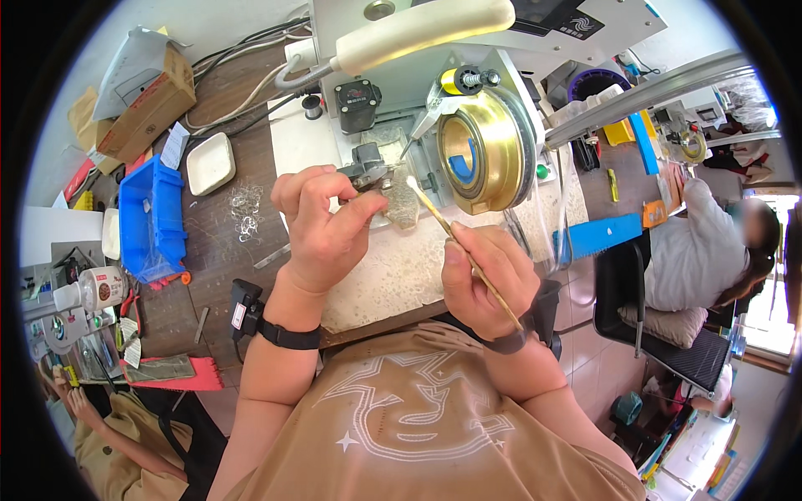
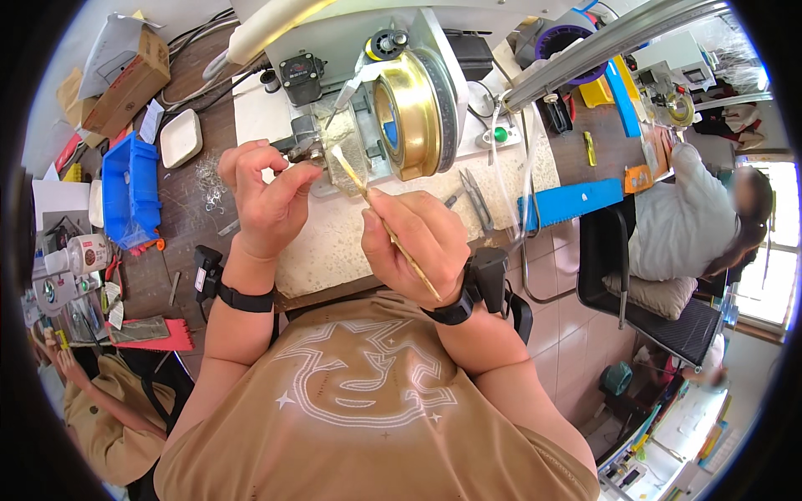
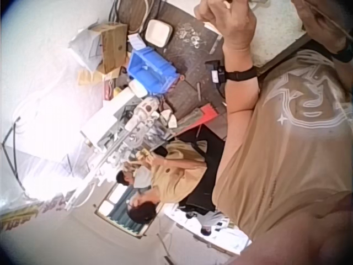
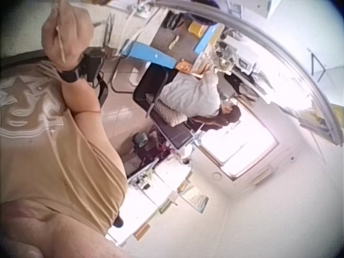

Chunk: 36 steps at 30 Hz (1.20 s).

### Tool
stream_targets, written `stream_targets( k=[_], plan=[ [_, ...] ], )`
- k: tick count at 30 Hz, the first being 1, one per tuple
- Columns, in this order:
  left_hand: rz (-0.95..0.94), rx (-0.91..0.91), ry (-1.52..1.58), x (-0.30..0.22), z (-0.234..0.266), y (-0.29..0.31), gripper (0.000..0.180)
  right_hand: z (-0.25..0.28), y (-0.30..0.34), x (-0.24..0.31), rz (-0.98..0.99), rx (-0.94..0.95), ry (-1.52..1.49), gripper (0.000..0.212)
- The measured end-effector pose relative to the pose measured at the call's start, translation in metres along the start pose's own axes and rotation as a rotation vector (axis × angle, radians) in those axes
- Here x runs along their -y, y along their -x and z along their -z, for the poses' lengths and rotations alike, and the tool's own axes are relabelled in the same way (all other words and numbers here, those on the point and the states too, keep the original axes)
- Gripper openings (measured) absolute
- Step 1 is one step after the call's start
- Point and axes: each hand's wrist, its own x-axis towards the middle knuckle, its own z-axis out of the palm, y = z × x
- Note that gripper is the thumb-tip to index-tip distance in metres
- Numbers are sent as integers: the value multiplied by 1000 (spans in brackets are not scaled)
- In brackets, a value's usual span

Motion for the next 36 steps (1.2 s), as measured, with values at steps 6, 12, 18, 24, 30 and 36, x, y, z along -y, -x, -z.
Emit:
stream_targets(
  k=[6,12,18,24,30,36],
  plan=[
    [1,-4,8,0,0,-1,25,-10,-9,-4,36,-17,2,27],
    [-1,-7,18,0,0,-2,26,-11,-4,-3,18,1,28,29],
    [-9,-14,16,0,0,-3,27,3,9,7,-75,31,2,20],
    [-2,-26,30,-2,-2,-3,26,5,23,3,-133,342,427,22],
    [23,-21,26,-4,-1,-2,23,29,54,-26,-240,466,489,20],
    [-1,-25,31,-1,-3,-6,20,69,62,-65,-455,316,767,13]
  ],
)
